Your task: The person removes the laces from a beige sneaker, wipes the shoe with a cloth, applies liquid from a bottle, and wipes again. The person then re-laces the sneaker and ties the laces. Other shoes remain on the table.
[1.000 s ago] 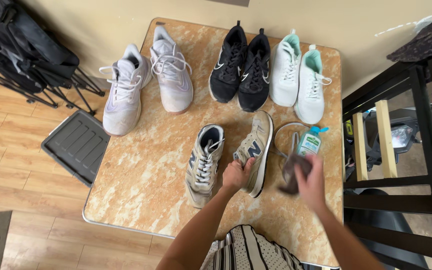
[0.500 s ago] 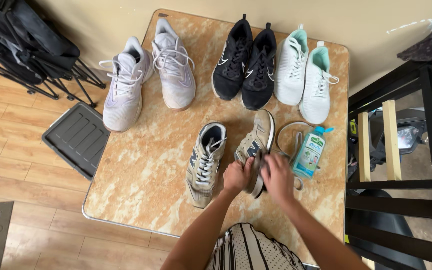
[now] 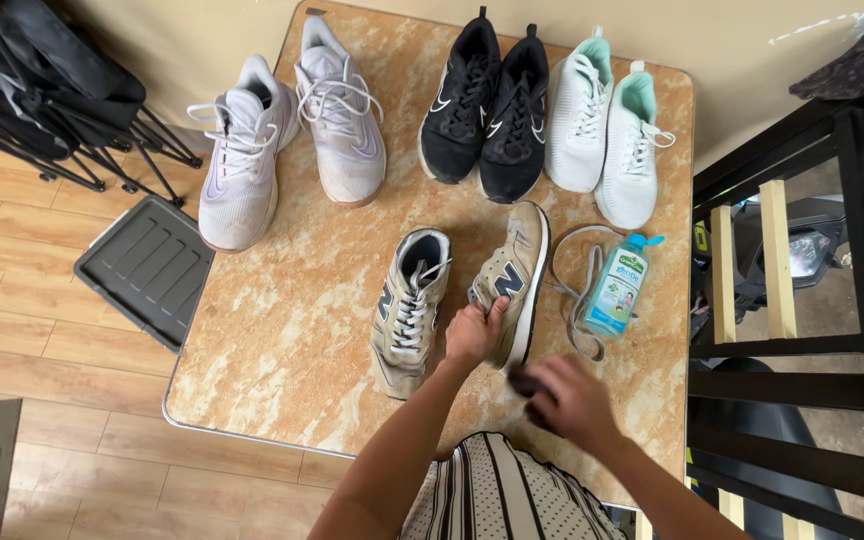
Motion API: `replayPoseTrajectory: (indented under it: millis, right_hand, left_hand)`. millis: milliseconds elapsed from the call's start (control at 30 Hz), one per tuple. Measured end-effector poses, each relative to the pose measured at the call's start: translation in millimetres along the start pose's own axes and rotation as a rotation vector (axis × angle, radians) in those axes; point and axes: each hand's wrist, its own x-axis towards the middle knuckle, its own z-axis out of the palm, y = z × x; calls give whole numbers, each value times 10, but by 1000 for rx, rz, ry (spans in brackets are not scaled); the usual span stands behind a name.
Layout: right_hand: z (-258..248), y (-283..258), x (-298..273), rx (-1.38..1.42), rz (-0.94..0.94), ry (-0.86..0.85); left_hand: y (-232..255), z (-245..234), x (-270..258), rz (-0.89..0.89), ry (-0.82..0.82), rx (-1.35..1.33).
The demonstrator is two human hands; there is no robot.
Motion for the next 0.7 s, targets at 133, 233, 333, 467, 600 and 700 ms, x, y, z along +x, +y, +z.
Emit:
replayPoseTrajectory:
  millis: [133,233,333,467,600,700]
  right_hand:
    - [-51,151,59,-12,143,61]
    - [-26,209,118,102,124,206]
    - [48,236,286,287,185,305]
    - [184,272,416,414,253,233]
    - [340,276,426,816,533,130]
    - [420,290,418,892,527,152]
  left_hand:
    - [26,-34,2,-12,-1,-2]
    - [31,-49,-18,-62,-45,-32]
    - [49,-107,0,-63,-72,-37]
    - [110,-220,7,-104,-188,-60]
    - [119,-396,-94,-1,-322,-132]
    - [98,-463,-145,-3,-395,-258]
